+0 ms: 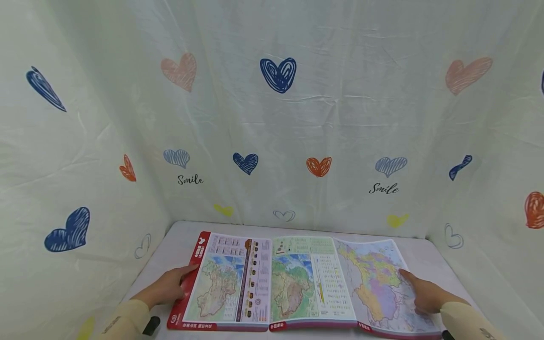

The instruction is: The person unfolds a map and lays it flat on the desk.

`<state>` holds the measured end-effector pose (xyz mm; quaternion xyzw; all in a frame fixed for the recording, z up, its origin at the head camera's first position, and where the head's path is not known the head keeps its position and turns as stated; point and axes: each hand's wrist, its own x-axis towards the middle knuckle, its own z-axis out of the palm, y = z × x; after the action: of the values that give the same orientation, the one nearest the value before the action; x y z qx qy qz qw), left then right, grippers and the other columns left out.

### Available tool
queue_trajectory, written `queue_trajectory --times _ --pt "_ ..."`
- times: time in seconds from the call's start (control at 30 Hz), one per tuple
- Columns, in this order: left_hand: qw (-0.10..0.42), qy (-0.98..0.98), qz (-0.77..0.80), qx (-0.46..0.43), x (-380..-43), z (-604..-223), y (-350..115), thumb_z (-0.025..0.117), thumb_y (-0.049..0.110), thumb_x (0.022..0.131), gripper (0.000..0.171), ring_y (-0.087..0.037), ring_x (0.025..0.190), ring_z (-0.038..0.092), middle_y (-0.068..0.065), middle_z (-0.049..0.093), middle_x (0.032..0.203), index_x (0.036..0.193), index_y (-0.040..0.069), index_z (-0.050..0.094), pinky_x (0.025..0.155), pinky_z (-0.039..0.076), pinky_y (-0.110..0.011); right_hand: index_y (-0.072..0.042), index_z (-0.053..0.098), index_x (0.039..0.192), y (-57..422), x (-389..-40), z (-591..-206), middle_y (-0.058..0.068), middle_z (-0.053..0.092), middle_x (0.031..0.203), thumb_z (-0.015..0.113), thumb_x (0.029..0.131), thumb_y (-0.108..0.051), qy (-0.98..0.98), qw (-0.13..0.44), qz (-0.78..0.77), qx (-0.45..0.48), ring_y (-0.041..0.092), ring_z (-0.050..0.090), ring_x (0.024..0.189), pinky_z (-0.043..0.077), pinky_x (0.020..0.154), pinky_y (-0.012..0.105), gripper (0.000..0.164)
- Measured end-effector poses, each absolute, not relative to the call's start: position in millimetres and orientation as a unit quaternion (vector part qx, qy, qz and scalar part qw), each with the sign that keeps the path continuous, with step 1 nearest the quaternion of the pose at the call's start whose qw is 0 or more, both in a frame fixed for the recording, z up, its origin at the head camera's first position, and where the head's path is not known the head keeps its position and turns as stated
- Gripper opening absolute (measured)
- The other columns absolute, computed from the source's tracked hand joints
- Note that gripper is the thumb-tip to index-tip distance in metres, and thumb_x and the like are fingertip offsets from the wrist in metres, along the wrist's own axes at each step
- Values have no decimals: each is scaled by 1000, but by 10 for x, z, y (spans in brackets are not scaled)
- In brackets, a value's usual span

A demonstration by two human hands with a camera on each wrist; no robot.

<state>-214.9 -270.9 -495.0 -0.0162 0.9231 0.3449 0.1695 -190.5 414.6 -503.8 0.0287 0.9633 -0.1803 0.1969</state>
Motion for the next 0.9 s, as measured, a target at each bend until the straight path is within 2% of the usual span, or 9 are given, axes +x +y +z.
queue_trajectory --times 0.27,0.5,0.7,0.9 --pt "165 920 356 -5 -2159 -4975 -2731 83 -6 68 91 -26 89 58 -21 58 123 148 -2 41 68 59 -40 5 29 147 4264 -1920 -5093 32 56 109 76 66 7 962 190 -198 16 32 54 79 49 75 49 94" --pt "169 918 358 -16 -2151 -4983 -2727 83 -6 67 92 -25 85 58 -20 59 119 149 -2 41 67 59 -40 5 30 147 4248 -1876 -5060 26 58 104 75 66 6 962 190 -194 15 32 54 79 49 76 50 93" --pt "168 923 346 -17 -2164 -5022 -2726 81 -5 71 87 -25 87 56 -21 57 120 148 -2 42 67 59 -39 3 29 148 4216 -1865 -5048 27 59 106 78 68 5 963 198 -180 27 30 56 79 51 79 54 94" --pt "164 924 345 -15 -2168 -5039 -2732 81 -7 69 88 -24 85 56 -20 58 120 148 -3 42 66 58 -38 3 27 149 4214 -1865 -5062 26 59 106 80 69 5 962 201 -181 29 29 57 79 51 79 56 96"
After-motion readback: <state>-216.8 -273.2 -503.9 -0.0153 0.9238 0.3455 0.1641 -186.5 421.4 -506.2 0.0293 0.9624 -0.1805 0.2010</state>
